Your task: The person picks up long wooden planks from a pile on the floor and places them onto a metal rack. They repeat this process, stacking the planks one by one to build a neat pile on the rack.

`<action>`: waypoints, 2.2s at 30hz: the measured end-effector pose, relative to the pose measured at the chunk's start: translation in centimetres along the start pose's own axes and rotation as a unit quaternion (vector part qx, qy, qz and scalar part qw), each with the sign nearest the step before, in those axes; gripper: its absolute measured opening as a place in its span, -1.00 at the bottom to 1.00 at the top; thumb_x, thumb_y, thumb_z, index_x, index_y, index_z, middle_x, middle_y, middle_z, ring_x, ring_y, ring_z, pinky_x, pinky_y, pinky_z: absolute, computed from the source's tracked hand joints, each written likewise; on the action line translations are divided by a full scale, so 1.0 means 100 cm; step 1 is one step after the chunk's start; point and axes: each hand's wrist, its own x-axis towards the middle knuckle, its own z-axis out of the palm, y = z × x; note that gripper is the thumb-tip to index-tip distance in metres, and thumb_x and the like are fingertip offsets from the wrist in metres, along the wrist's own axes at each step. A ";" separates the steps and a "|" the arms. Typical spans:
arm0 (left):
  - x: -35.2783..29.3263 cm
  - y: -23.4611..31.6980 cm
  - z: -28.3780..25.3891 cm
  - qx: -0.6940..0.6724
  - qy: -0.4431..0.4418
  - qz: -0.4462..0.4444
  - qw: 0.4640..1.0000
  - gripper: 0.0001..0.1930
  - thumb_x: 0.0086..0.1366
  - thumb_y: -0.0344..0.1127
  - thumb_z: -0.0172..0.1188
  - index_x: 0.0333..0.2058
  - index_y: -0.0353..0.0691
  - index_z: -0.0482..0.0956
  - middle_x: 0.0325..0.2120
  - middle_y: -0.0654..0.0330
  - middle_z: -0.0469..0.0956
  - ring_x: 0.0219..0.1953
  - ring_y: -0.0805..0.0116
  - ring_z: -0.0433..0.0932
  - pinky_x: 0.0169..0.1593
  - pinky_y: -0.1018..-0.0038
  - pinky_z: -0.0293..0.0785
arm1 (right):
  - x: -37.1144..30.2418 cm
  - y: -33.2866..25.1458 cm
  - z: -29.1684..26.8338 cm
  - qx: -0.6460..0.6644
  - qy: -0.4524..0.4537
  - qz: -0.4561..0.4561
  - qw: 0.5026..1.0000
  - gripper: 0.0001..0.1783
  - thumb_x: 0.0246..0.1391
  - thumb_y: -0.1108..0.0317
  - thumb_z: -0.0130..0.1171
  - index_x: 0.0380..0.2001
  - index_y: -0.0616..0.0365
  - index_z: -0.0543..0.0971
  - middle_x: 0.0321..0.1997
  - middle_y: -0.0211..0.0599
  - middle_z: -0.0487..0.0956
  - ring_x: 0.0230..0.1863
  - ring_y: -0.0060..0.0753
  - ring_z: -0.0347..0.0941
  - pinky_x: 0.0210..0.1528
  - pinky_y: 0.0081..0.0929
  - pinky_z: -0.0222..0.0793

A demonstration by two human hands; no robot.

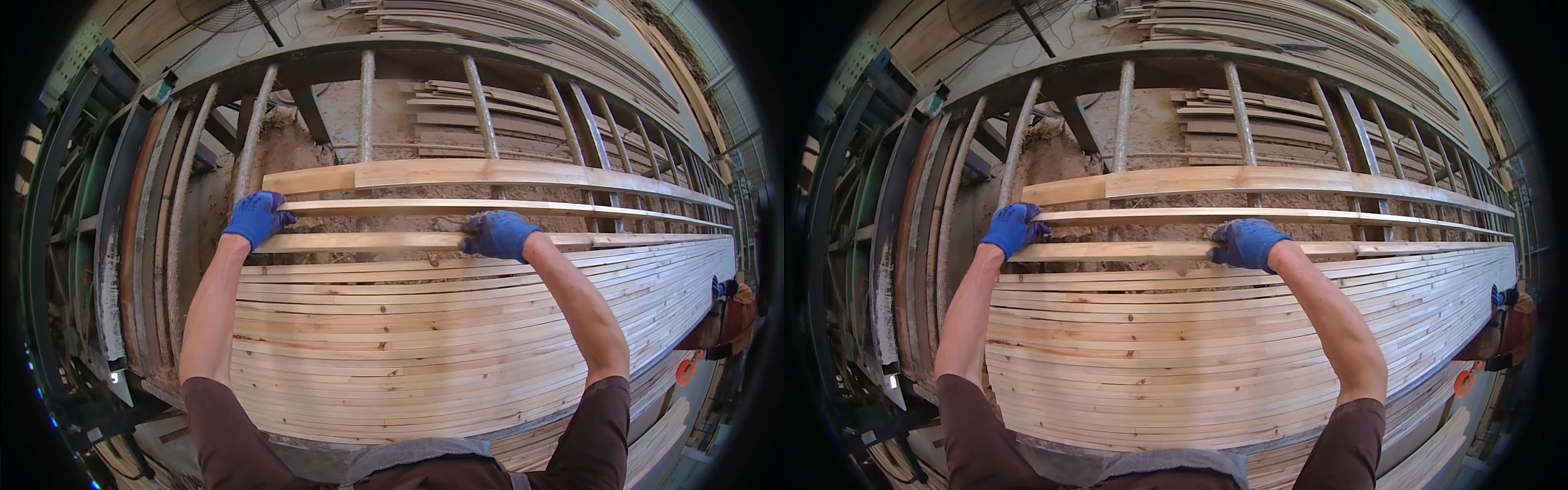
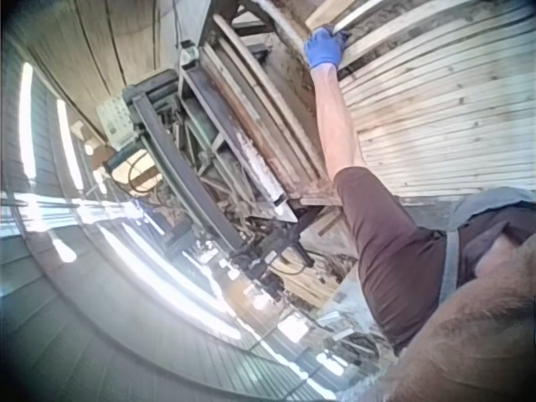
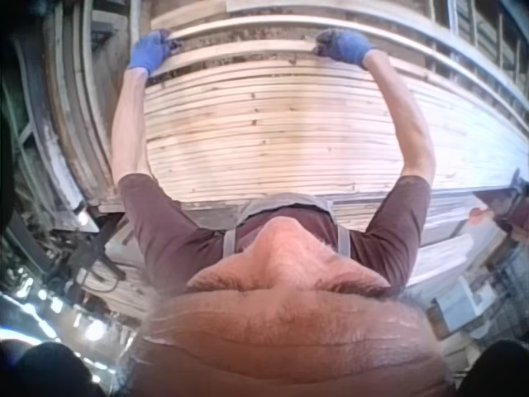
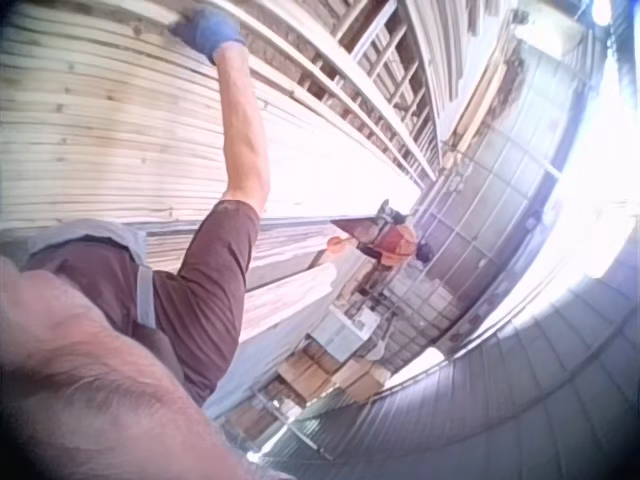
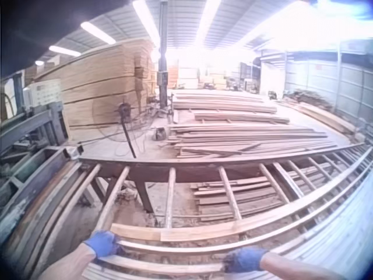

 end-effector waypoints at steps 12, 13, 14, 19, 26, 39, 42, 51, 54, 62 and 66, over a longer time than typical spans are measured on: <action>-0.032 -0.008 0.019 -0.022 0.047 -0.004 0.999 -0.66 0.13 0.04 0.39 -0.36 -0.12 0.69 -0.38 0.00 0.65 -0.24 -0.06 0.64 -0.12 0.11 0.53 | -0.015 -0.016 0.057 -0.024 0.241 -0.040 0.970 -0.74 -0.12 0.09 0.46 -0.46 0.02 0.72 -0.38 -0.14 0.62 -0.26 0.04 0.55 -0.21 -0.07 0.47; -0.036 -0.007 0.019 -0.026 0.044 -0.014 0.999 -0.67 0.13 0.04 0.39 -0.33 -0.10 0.70 -0.36 0.02 0.66 -0.21 -0.04 0.64 -0.09 0.12 0.53 | -0.017 -0.018 0.061 -0.015 0.246 -0.028 0.969 -0.73 -0.12 0.09 0.46 -0.43 0.02 0.73 -0.36 -0.13 0.64 -0.23 0.03 0.56 -0.18 -0.09 0.48; -0.042 -0.007 0.020 -0.024 0.043 -0.029 0.998 -0.68 0.14 0.02 0.38 -0.31 -0.10 0.70 -0.34 0.03 0.67 -0.20 -0.04 0.64 -0.07 0.12 0.53 | -0.018 -0.021 0.061 -0.016 0.248 -0.025 0.968 -0.73 -0.12 0.10 0.46 -0.39 0.01 0.73 -0.35 -0.15 0.65 -0.22 0.01 0.58 -0.16 -0.10 0.49; -0.060 -0.015 0.015 -0.031 0.018 -0.072 0.997 -0.68 0.16 -0.03 0.35 -0.19 -0.06 0.71 -0.27 0.08 0.67 -0.16 0.00 0.64 0.00 0.15 0.51 | -0.020 -0.037 0.056 -0.046 0.257 -0.001 0.965 -0.73 -0.09 0.13 0.45 -0.31 -0.02 0.75 -0.30 -0.19 0.68 -0.21 -0.05 0.62 -0.12 -0.19 0.53; -0.078 -0.025 -0.001 -0.158 -0.025 -0.119 0.980 -0.59 0.28 0.10 0.26 -0.10 -0.07 0.72 -0.19 0.04 0.70 -0.10 0.04 0.66 0.06 0.22 0.52 | -0.026 -0.027 0.043 -0.002 0.170 0.068 0.983 -0.72 0.08 0.10 0.33 -0.24 0.02 0.75 -0.15 -0.15 0.71 -0.08 -0.06 0.63 -0.03 -0.24 0.53; -0.126 -0.096 0.041 -0.448 0.134 -0.156 0.870 -0.60 0.40 -0.40 0.14 0.19 -0.20 0.52 0.06 0.11 0.62 0.11 0.32 0.56 0.21 0.39 0.44 | 0.037 -0.018 0.100 -0.158 0.191 -0.108 0.963 -0.60 0.40 0.12 -0.11 -0.29 -0.02 0.70 -0.43 -0.09 0.66 -0.40 -0.03 0.63 -0.32 -0.11 0.53; -0.146 -0.085 0.064 -0.349 0.210 -0.097 0.908 -0.47 0.40 -0.38 0.15 0.32 -0.25 0.34 0.22 0.02 0.46 0.23 0.24 0.43 0.30 0.37 0.35 | 0.051 -0.051 0.097 -0.102 0.098 -0.038 0.989 -0.76 0.30 0.26 -0.02 -0.38 0.03 0.60 -0.46 -0.10 0.62 -0.46 0.01 0.59 -0.49 -0.13 0.45; -0.133 -0.084 0.107 -0.111 0.245 -0.050 0.962 -0.48 0.49 -0.23 0.10 0.31 -0.36 0.31 0.27 -0.17 0.37 0.31 -0.04 0.34 0.33 0.21 0.29 | -0.004 -0.099 0.039 0.035 0.055 0.128 0.990 -0.39 0.33 -0.14 -0.24 -0.24 0.00 0.73 -0.18 -0.04 0.71 -0.09 0.05 0.65 -0.05 0.05 0.46; -0.140 -0.051 0.062 -0.068 0.163 -0.130 0.976 -0.47 0.48 -0.23 0.13 0.31 -0.37 0.33 0.26 -0.18 0.38 0.30 -0.04 0.36 0.33 0.23 0.30 | 0.026 -0.089 0.064 -0.011 0.203 0.092 0.975 -0.47 0.30 -0.10 -0.14 -0.40 -0.01 0.69 -0.28 -0.12 0.71 -0.29 0.05 0.65 -0.31 0.04 0.45; -0.327 0.140 0.035 -0.132 0.230 0.006 0.964 -0.36 0.25 0.01 0.30 0.22 -0.21 0.48 0.23 -0.13 0.40 0.28 -0.09 0.37 0.33 0.01 0.25 | 0.050 -0.053 0.108 -0.046 0.304 -0.014 0.951 -0.67 0.36 0.18 -0.11 -0.31 0.05 0.62 -0.28 -0.05 0.63 -0.21 0.03 0.59 -0.19 -0.03 0.47; -0.511 0.170 0.062 -0.177 0.316 -0.212 0.908 -0.43 0.24 -0.14 0.32 0.18 -0.25 0.49 0.13 -0.12 0.53 0.12 -0.16 0.53 0.18 0.07 0.47 | 0.058 -0.042 0.112 -0.087 0.257 -0.005 0.963 -0.54 0.40 0.08 -0.13 -0.04 0.11 0.68 0.04 -0.02 0.65 0.11 0.03 0.56 0.23 -0.13 0.41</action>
